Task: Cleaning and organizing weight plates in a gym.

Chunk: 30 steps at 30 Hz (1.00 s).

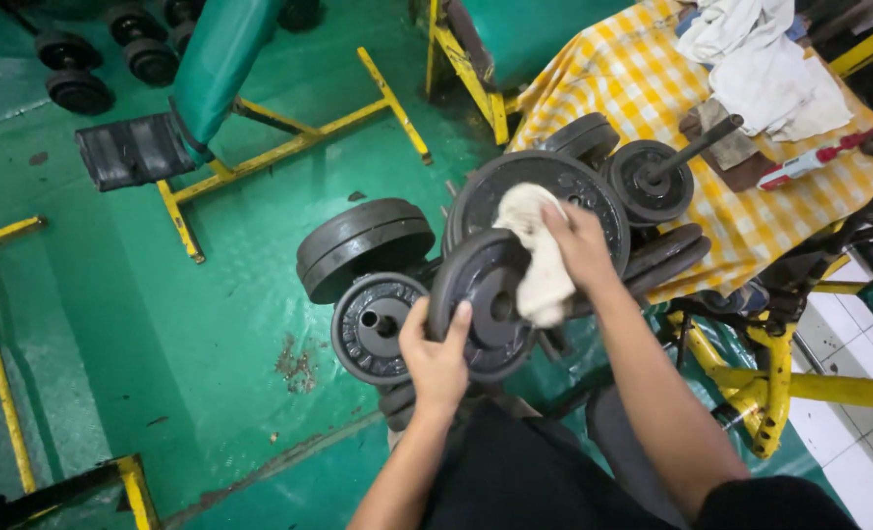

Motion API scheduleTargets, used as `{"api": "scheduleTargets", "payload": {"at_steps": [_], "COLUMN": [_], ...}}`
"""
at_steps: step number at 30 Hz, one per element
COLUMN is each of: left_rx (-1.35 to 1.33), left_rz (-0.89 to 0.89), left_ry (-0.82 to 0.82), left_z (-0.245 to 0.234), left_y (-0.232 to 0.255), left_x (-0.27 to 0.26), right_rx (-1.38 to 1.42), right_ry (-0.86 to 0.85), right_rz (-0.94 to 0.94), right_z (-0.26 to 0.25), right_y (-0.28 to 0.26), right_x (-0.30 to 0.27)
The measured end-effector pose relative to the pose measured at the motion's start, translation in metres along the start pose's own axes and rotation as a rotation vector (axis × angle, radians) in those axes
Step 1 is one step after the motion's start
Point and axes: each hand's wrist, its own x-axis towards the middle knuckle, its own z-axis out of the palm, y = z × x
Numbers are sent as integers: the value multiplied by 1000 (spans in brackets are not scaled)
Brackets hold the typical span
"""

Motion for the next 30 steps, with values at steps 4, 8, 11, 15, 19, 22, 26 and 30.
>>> {"api": "scheduleTargets", "payload": {"at_steps": [4,8,11,15,19,22,26,30], "left_rx": [-130,-138,-87,-49,18,-118,-111,-69], "left_rz": [-21,-61,-47,25,6,57,-25,-40], "left_ry": [-33,-35,-61,-53,-28,-2,122,179], "left_z": [-7,-11,-12,-17,-20,-14,-19,-32], "left_y": [14,21,32,44,54,67,70,53], "left_x": [5,12,11,4,-14,-27,-57,-88], "right_rx": [405,695,159,-37,-169,-850,-423,17], "right_ry": [247,176,205,688,485,74,127,-433], "right_rz": [378,452,276,-89,-252,-287,-396,-125], "right_z": [12,14,-30,-66,-99,-62,-31,5], "right_y": [-2,38,132,-6,81,-4,-22,-39], "right_x": [-74,-148,-184,-125,-51,-35,-78,-129]}}
